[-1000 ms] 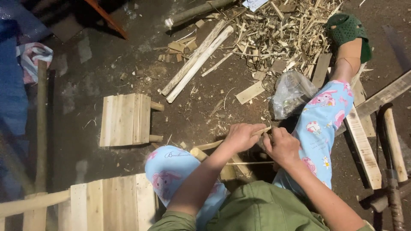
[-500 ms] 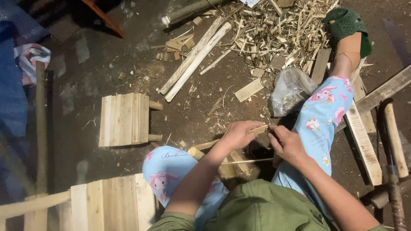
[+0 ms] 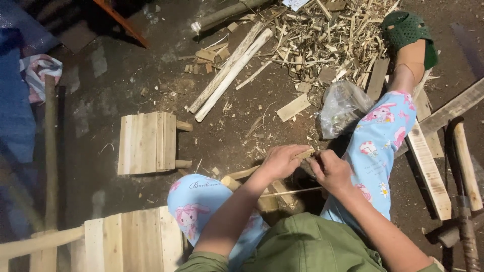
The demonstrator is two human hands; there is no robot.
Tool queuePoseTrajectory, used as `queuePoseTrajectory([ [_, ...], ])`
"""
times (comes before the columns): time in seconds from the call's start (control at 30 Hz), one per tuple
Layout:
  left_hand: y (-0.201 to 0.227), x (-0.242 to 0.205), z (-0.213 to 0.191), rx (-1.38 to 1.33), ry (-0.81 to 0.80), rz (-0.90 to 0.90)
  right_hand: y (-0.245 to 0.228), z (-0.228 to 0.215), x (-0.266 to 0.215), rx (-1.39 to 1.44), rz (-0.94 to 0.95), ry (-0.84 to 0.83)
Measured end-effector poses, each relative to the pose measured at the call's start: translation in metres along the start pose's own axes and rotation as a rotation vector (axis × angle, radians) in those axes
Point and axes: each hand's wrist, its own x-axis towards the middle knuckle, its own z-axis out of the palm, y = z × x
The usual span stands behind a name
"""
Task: The person assembles a small wooden frame by hand, using a hammer to drive nails into the joints. They repeatedly position the frame, insert nails, and hammer them in, occasionally adjusting the pieces to align the corners.
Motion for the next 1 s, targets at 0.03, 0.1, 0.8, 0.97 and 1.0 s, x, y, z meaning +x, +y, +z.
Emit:
queuePoseTrajectory([
  [0.03,0.001,0.0,-0.001,0.001,-0.001,0.0,0.003,0.004,-0.002,0.0,0.001,0.001],
  [0.1,0.004,0.0,-0.003,0.001,0.003,-0.003,0.011,0.012,-0.004,-0.051,0.017,0.03],
  [0.8,-0.008,-0.006,0.015,-0.066,0.065,0.028,-0.013,-0.016,0.009,0.257,-0.028,0.03],
  [0.97,-0.004,-0.006,0.016,-0.01,0.071,0.028,-0.009,-0.029,0.012,0.593,0.159,-0.065],
  [1.0,-0.003,-0.007,0.016,-0.006,0.075,0.027,-0.004,-0.029,0.012,0.666,0.212,-0.104],
])
